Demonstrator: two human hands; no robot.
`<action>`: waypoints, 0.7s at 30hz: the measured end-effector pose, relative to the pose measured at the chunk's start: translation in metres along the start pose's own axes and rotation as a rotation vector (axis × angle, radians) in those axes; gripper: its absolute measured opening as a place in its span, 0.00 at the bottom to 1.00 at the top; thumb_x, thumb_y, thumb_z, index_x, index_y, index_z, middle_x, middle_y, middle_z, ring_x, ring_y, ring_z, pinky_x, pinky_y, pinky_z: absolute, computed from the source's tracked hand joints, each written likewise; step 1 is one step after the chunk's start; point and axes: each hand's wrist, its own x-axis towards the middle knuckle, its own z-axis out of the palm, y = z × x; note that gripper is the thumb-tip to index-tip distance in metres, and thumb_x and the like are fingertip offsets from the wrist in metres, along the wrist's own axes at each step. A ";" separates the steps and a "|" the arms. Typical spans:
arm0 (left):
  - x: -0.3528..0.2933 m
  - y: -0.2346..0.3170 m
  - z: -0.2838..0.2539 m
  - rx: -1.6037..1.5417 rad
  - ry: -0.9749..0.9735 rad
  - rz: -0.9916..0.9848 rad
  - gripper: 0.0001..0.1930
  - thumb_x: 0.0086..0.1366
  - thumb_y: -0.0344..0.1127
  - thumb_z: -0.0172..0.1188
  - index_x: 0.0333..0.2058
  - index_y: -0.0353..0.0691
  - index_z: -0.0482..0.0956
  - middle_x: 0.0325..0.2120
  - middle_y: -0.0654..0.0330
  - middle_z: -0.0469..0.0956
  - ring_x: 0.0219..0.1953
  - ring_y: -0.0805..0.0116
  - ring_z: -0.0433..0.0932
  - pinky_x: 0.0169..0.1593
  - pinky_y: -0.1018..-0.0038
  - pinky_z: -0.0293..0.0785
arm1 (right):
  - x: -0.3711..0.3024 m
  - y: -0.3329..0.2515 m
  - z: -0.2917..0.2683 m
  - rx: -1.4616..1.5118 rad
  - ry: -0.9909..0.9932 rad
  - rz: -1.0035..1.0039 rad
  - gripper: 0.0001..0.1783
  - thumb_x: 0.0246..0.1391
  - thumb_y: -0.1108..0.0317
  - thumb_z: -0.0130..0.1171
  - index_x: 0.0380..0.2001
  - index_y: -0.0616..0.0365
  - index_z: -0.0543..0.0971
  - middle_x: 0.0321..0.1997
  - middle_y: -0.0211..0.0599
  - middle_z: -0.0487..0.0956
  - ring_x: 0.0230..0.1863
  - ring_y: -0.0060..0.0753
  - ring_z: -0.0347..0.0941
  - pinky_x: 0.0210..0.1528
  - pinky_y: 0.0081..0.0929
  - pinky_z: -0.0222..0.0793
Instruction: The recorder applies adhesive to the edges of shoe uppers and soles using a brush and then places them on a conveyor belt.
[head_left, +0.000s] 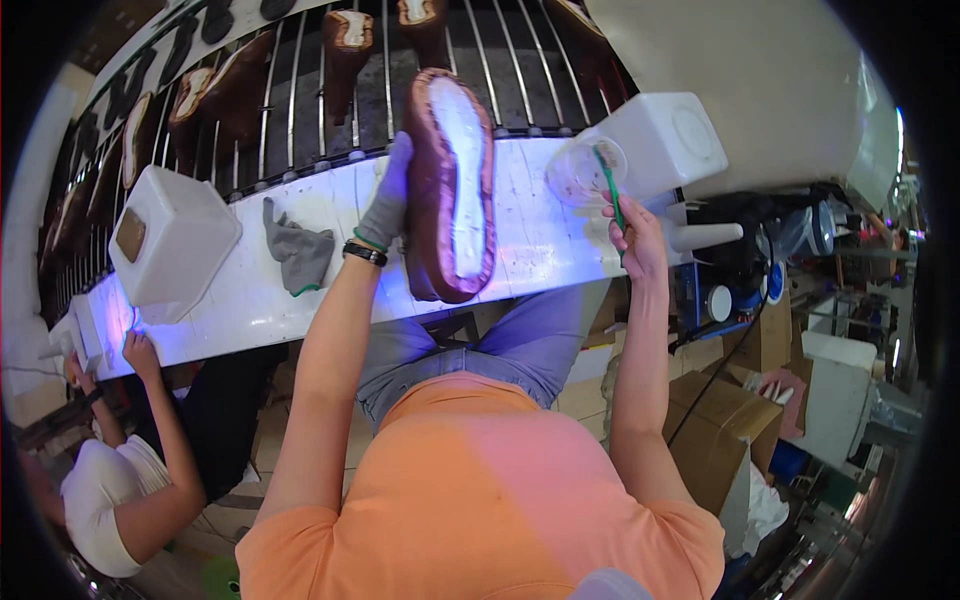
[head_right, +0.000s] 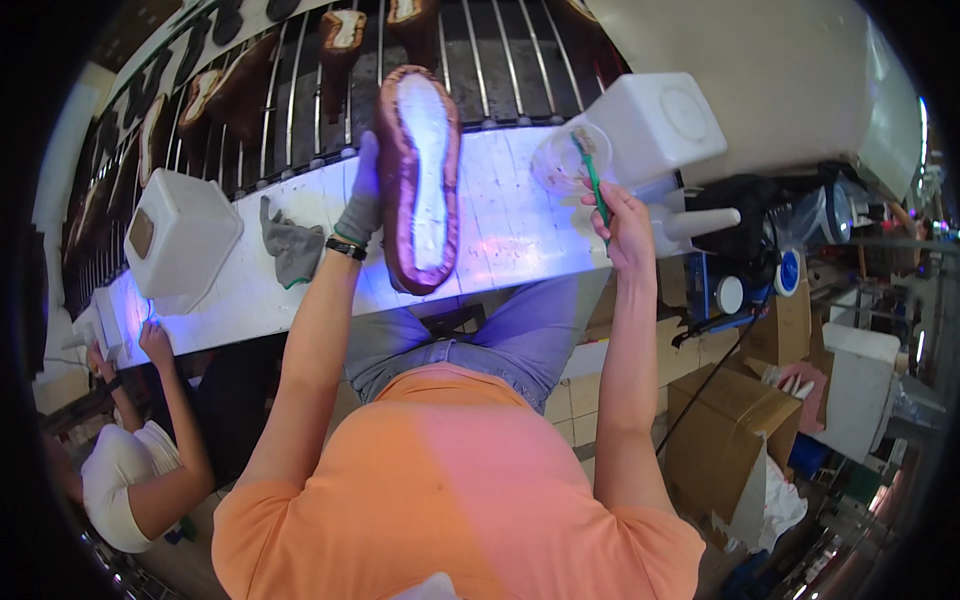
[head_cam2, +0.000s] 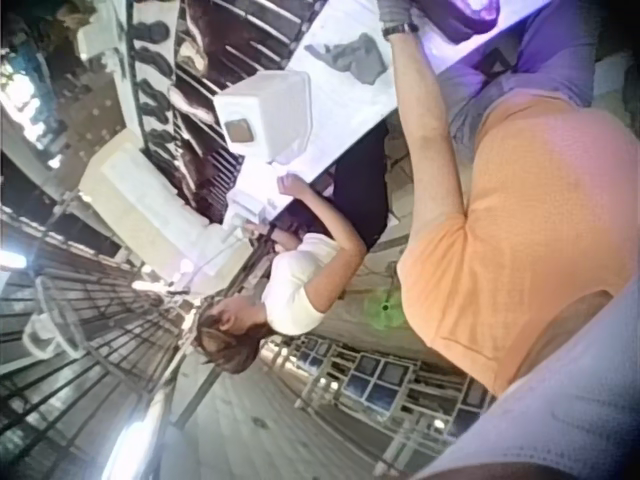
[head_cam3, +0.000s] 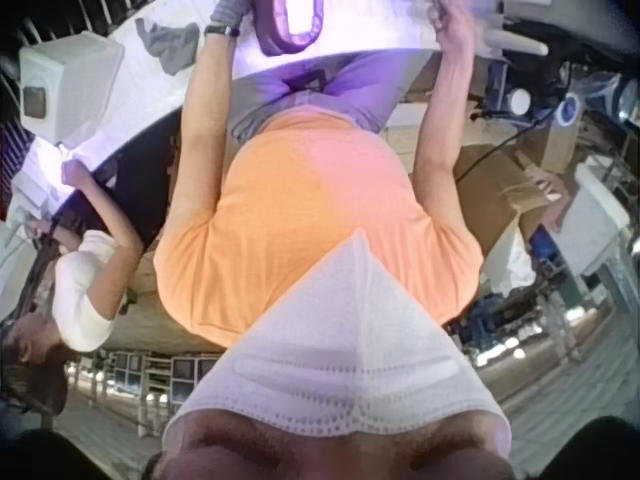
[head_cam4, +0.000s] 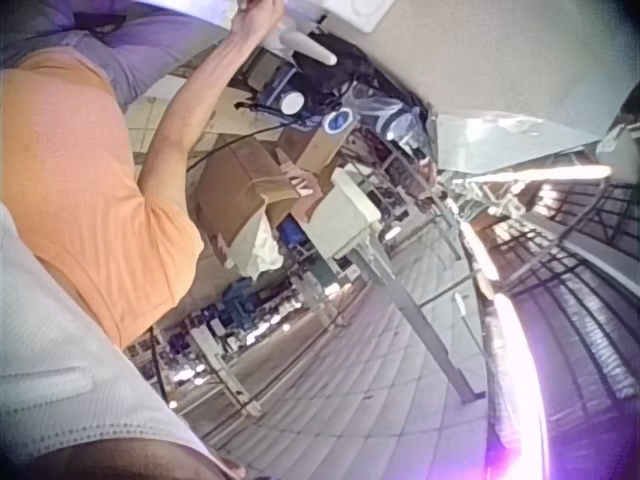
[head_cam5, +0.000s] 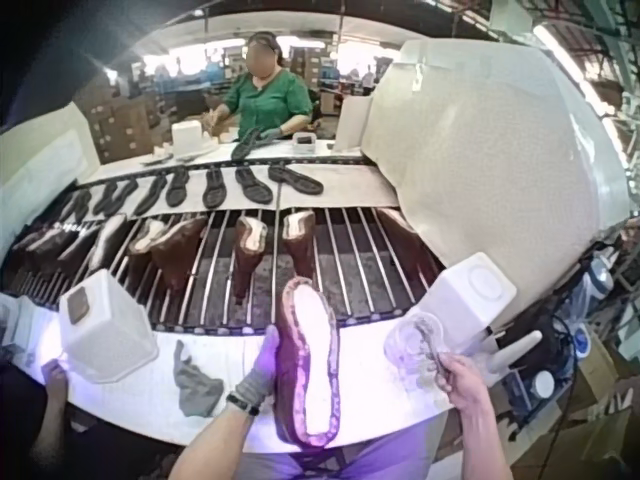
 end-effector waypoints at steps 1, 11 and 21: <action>-0.014 0.001 0.031 -0.006 0.015 -0.081 0.29 0.66 0.58 0.51 0.51 0.36 0.72 0.43 0.57 0.78 0.41 0.70 0.78 0.52 0.72 0.73 | -0.006 0.003 0.000 0.173 -0.018 -0.039 0.14 0.60 0.66 0.54 0.43 0.67 0.78 0.30 0.36 0.80 0.20 0.15 0.66 0.19 0.11 0.54; -0.026 -0.001 0.038 0.694 -0.152 0.202 0.29 0.68 0.57 0.45 0.46 0.32 0.75 0.37 0.60 0.78 0.40 0.75 0.74 0.47 0.76 0.69 | -0.031 -0.035 0.091 -0.612 -0.159 -0.649 0.05 0.43 0.80 0.67 0.27 0.67 0.81 0.28 0.36 0.81 0.30 0.24 0.75 0.34 0.22 0.69; -0.030 0.000 0.039 0.683 -0.146 0.271 0.29 0.68 0.57 0.44 0.41 0.31 0.75 0.32 0.59 0.78 0.35 0.73 0.74 0.44 0.74 0.69 | -0.002 -0.046 0.120 -0.894 -0.115 -0.815 0.07 0.45 0.72 0.68 0.28 0.62 0.82 0.24 0.35 0.79 0.26 0.23 0.73 0.28 0.21 0.67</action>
